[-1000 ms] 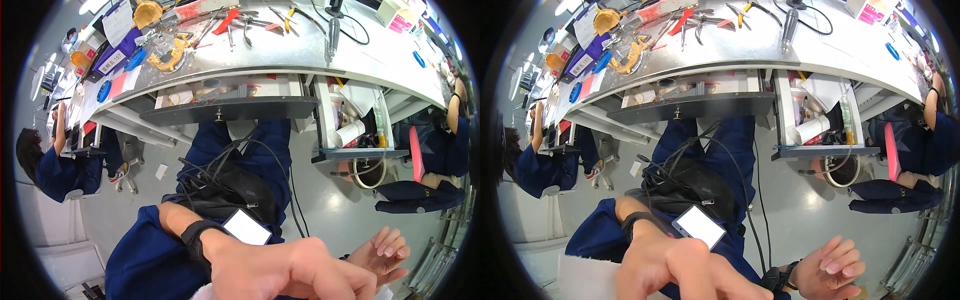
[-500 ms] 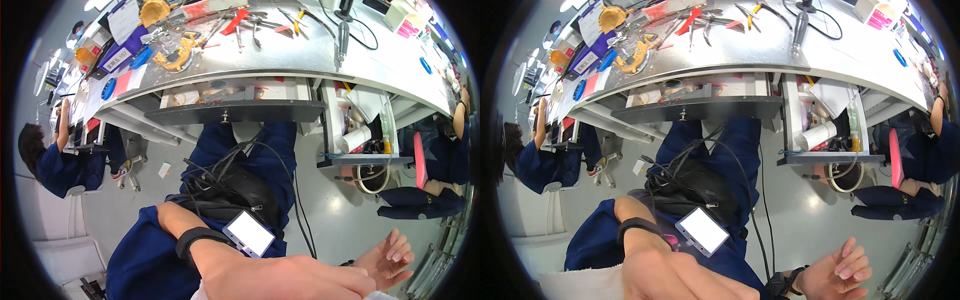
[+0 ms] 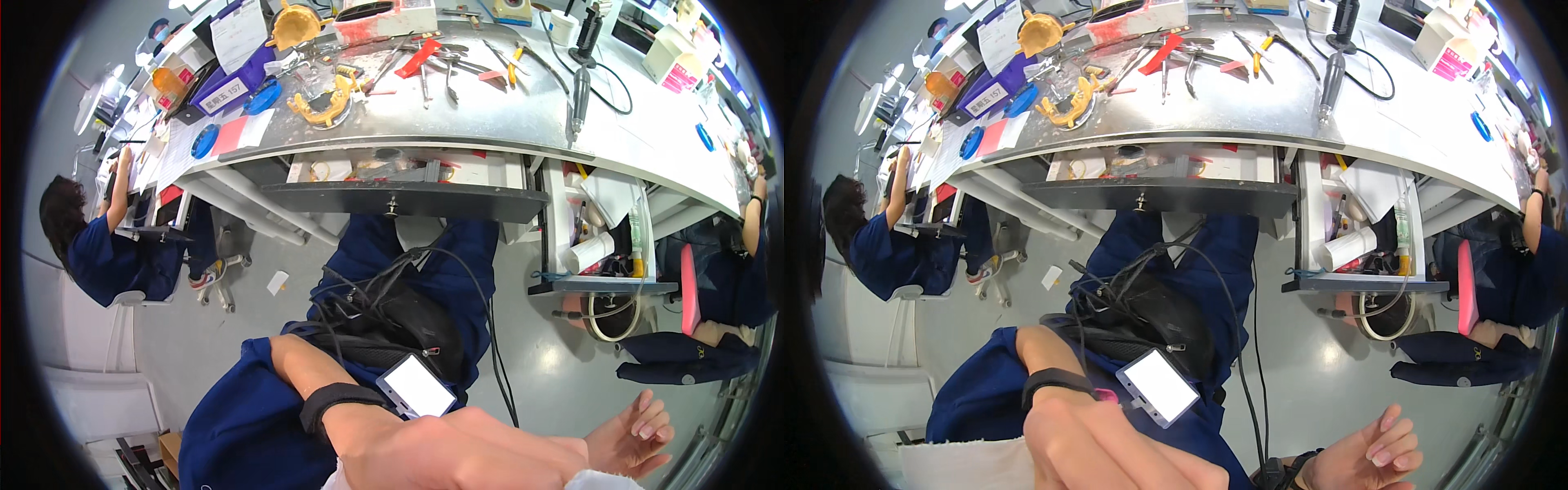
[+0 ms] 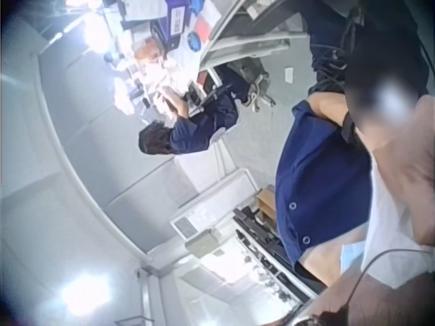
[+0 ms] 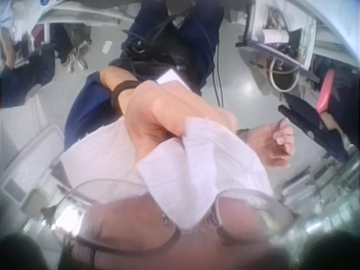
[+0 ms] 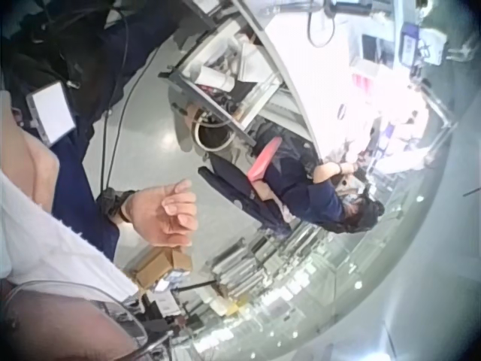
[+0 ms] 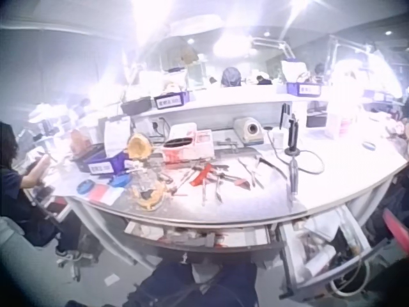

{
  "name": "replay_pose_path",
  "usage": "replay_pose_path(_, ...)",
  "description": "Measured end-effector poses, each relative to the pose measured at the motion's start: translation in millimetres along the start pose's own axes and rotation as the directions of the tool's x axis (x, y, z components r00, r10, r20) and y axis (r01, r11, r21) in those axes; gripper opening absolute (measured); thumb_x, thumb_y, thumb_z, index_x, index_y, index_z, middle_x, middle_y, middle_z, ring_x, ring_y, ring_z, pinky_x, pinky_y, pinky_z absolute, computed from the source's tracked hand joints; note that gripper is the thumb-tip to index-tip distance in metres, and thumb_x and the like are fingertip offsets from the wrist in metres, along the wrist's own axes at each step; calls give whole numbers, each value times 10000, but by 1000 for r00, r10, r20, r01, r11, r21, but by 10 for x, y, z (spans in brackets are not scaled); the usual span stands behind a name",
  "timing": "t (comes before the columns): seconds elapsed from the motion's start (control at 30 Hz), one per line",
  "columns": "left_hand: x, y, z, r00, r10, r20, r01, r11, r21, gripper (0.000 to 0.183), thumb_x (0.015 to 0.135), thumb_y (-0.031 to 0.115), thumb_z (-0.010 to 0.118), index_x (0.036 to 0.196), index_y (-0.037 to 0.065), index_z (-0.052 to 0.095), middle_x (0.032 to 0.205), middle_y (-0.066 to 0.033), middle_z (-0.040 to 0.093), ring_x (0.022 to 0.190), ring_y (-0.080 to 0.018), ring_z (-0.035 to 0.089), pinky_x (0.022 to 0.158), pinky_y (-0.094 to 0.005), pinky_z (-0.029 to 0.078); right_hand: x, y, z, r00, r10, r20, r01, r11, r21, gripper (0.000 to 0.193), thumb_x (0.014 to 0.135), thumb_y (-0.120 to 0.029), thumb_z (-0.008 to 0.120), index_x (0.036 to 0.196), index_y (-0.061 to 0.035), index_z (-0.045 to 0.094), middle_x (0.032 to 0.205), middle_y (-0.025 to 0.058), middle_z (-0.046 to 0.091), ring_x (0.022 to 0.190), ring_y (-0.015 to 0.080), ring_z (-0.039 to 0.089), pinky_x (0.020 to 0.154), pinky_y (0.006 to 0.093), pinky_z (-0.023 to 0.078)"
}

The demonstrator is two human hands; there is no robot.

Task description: Assembling and checking a dental model and prosthesis at a laboratory workbench.

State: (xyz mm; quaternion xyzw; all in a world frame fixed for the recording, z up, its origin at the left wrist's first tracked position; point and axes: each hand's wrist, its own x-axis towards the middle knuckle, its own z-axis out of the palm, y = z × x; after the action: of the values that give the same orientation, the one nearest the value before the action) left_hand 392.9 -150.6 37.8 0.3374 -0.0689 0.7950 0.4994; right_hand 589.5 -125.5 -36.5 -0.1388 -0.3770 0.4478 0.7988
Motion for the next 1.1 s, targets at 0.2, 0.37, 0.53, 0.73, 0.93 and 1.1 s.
replay_pose_path(0.2, 48, 13, 39, 1000, -1, -11, 0, 997, -82, 340, 818, 104, 784, 1009, -128, 625, 799, -199, 655, 597, -291, 619, 511, -362, 475, 20, -39, -72, 997, 10, 73, -5, 997, -71, 357, 989, -345, 474, 923, -20, 606, 745, 33, 452, 740, 155, 379, 880, 381, 298)
replay_pose_path(0.37, -51, 6, -405, 969, -68, 239, 40, 992, 119, 250, 819, 92, 748, 976, -79, 654, 811, -172, 646, 636, -256, 613, 555, -336, 475, 47, 30, -45, 991, 36, 127, -19, 991, -132, 355, 1000, -331, 439, 959, -19, 603, 784, 29, 459, 771, 160, 383, 896, 389, 303)
replay_pose_path(0.53, 487, 662, -556, 834, -520, -184, 408, 355, 841, 209, 885, 101, 656, 1040, -30, 606, 915, -114, 648, 795, -184, 633, 702, -284, 491, 172, 287, -105, 954, 94, 284, -17, 965, -262, 433, 999, -372, 389, 1084, 31, 522, 992, 131, 522, 936, 235, 452, 892, 376, 342)
replay_pose_path(0.73, 558, 764, -721, 614, -789, 11, -324, -240, 915, 229, 829, 93, 637, 1032, 21, 560, 904, -98, 539, 773, -254, 604, 679, -321, 505, 280, 763, 808, 821, 281, 496, 111, 775, -623, 906, 782, -626, 673, 1323, 74, 474, 1364, 317, 467, 1244, 382, 492, 985, 435, 409)
replay_pose_path(0.93, 565, 870, -596, 655, -744, 131, -222, -24, 975, 317, 833, 84, 714, 1099, -14, 573, 926, -106, 581, 774, -245, 624, 639, -326, 529, 429, 807, 990, 471, 514, 717, 41, 799, -600, 445, 609, -41, 837, 1023, -5, 678, 895, 154, 698, 768, 250, 676, 679, 299, 518)
replay_pose_path(1.1, 629, 1186, -494, 745, -666, 42, 88, 161, 983, 388, 836, 90, 729, 1173, -38, 586, 1020, -93, 693, 829, -194, 685, 695, -287, 545, 242, 654, 1225, 731, 436, 526, -48, 801, -597, 245, 647, -159, 786, 786, 17, 688, 691, 114, 632, 554, 184, 559, 523, 253, 396)
